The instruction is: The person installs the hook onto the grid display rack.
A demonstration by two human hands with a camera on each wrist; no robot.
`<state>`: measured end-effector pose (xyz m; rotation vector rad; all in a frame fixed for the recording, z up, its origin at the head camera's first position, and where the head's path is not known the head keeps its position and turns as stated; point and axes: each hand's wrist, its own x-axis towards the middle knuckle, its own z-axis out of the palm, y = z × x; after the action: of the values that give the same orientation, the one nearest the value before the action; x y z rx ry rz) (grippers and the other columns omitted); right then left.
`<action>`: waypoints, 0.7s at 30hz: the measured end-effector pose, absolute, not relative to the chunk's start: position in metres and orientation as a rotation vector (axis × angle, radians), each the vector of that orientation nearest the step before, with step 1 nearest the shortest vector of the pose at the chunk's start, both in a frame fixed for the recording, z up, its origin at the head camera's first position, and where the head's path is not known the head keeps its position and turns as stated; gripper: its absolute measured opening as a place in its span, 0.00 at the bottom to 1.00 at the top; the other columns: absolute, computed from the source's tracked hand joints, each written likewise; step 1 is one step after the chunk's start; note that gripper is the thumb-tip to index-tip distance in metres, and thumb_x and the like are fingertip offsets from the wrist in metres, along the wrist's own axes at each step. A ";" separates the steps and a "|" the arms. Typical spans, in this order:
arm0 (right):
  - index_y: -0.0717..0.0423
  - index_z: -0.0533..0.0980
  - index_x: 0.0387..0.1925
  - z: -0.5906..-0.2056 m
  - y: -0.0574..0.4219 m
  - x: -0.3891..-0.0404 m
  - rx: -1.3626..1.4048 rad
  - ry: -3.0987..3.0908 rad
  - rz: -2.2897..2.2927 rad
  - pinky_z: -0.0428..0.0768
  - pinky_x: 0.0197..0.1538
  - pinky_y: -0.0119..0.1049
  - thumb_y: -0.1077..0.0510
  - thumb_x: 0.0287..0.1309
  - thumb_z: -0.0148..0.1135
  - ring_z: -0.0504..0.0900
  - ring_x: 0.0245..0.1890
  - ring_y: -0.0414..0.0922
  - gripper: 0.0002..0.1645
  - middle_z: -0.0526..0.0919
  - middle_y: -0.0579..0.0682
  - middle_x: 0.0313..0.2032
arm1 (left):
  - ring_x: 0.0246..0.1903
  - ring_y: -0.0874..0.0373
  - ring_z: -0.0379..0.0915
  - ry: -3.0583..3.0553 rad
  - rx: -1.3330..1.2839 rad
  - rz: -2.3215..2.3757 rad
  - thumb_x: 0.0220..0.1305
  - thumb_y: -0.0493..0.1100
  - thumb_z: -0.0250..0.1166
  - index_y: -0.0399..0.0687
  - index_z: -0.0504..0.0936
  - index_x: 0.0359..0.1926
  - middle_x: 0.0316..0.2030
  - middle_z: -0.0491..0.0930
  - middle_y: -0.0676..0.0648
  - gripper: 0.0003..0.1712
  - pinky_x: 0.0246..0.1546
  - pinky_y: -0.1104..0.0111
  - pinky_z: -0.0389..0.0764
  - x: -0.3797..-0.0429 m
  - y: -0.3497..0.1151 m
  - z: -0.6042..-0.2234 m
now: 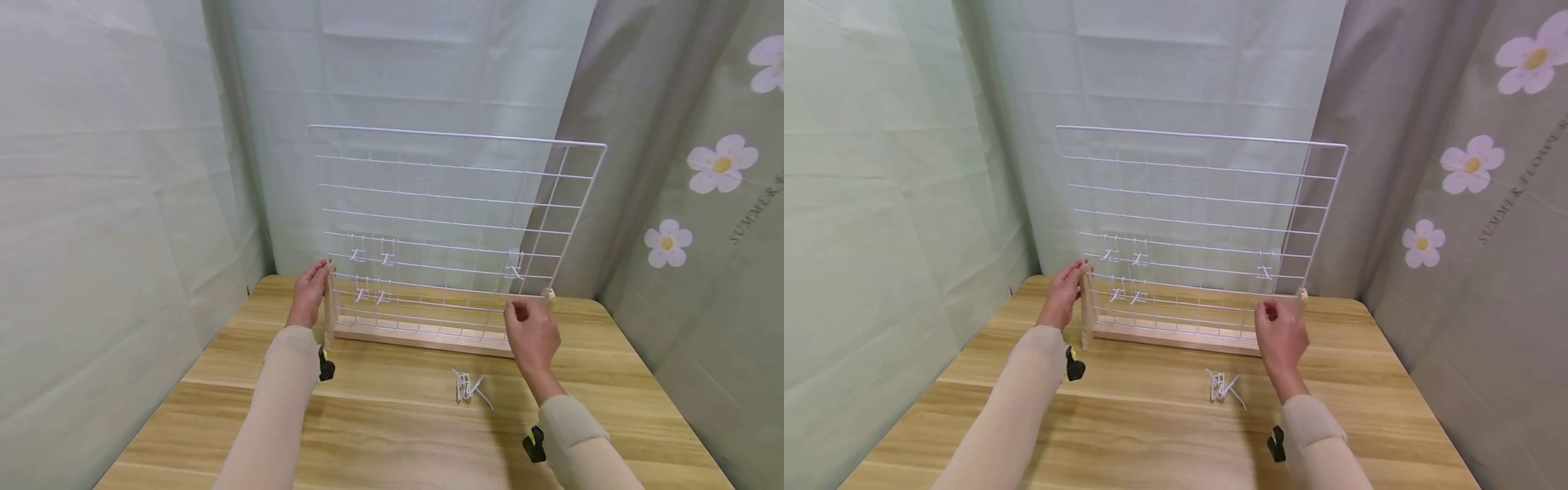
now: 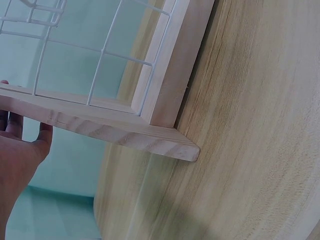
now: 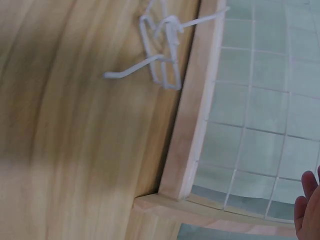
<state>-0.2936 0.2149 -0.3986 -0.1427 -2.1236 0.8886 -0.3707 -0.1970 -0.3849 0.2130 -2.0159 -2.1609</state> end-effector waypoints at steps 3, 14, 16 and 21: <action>0.56 0.84 0.30 -0.405 0.216 -0.292 -0.092 -2.112 0.916 0.73 0.31 0.51 0.55 0.59 0.63 0.83 0.29 0.53 0.09 0.86 0.53 0.28 | 0.67 0.53 0.60 -2.020 0.206 -2.151 0.72 0.54 0.57 0.53 0.71 0.70 0.68 0.69 0.48 0.29 0.68 0.56 0.62 -0.373 -0.198 -0.387; 0.62 0.84 0.33 -0.425 0.219 -0.290 0.123 -1.978 1.088 0.73 0.31 0.16 0.64 0.57 0.68 0.79 0.29 0.35 0.04 0.86 0.52 0.29 | 0.68 0.53 0.59 -2.020 0.192 -2.160 0.71 0.56 0.58 0.52 0.69 0.71 0.68 0.68 0.48 0.31 0.68 0.57 0.61 -0.374 -0.200 -0.387; 0.62 0.84 0.35 -0.429 0.219 -0.288 0.129 -1.981 1.156 0.73 0.31 0.16 0.64 0.58 0.68 0.77 0.30 0.30 0.04 0.85 0.52 0.30 | 0.68 0.53 0.59 -2.019 0.192 -2.161 0.71 0.56 0.58 0.53 0.70 0.70 0.69 0.67 0.48 0.30 0.68 0.57 0.61 -0.374 -0.200 -0.386; 0.64 0.83 0.39 -0.440 0.220 -0.280 0.161 -2.042 1.226 0.74 0.33 0.17 0.63 0.60 0.67 0.76 0.33 0.29 0.07 0.86 0.54 0.33 | 0.69 0.53 0.58 -2.025 0.191 -2.166 0.71 0.55 0.58 0.53 0.69 0.71 0.70 0.65 0.49 0.30 0.68 0.57 0.60 -0.372 -0.199 -0.386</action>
<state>-0.2803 0.2204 -0.4398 0.1609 -2.0416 1.2258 -0.3716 -0.1987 -0.3857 0.1908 -2.0249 -2.1662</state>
